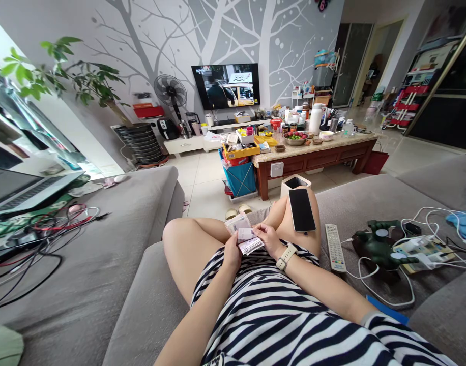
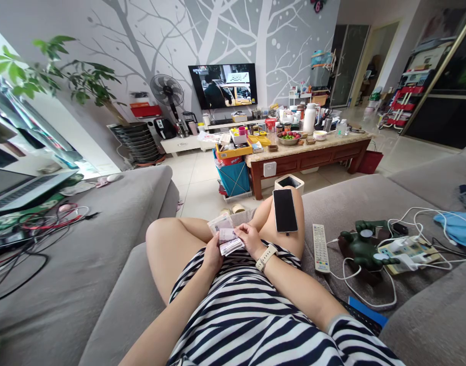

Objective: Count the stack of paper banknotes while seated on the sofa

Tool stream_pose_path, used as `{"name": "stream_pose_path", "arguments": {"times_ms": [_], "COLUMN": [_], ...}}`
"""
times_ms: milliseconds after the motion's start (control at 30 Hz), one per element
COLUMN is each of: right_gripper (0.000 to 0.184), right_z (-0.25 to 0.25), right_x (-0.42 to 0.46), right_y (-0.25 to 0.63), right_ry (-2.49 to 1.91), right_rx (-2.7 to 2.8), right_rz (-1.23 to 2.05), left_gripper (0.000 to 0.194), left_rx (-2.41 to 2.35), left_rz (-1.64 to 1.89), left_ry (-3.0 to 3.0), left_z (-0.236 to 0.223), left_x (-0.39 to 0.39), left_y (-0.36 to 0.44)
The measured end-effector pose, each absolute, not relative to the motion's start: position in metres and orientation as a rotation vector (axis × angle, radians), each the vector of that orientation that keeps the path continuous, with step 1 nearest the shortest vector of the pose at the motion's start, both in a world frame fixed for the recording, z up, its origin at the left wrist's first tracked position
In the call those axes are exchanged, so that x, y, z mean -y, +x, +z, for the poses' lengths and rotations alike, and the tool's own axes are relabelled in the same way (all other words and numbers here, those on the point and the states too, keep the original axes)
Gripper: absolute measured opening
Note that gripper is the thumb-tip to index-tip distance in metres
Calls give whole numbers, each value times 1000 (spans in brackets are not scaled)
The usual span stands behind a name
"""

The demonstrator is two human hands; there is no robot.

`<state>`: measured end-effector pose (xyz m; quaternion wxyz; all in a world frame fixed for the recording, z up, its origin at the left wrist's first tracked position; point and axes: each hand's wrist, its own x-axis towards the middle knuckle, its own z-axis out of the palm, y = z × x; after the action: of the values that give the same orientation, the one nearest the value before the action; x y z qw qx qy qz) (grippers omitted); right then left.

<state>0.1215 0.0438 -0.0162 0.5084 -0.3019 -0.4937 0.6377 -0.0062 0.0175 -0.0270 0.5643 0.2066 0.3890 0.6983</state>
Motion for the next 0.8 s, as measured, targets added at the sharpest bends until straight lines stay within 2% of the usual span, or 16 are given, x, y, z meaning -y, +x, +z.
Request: {"name": "stream_pose_path", "arguments": {"times_ms": [800], "right_gripper": [29], "right_z": [-14], "right_x": [-43], "right_y": [121], "right_ry": [-745], "right_rx": [1180], "right_rz": [1549], "left_gripper": [28], "left_rx": [-940], "left_rz": [1617], "left_ry": [571], "left_z": [-26], "left_x": [-15], "left_y": [-7]}}
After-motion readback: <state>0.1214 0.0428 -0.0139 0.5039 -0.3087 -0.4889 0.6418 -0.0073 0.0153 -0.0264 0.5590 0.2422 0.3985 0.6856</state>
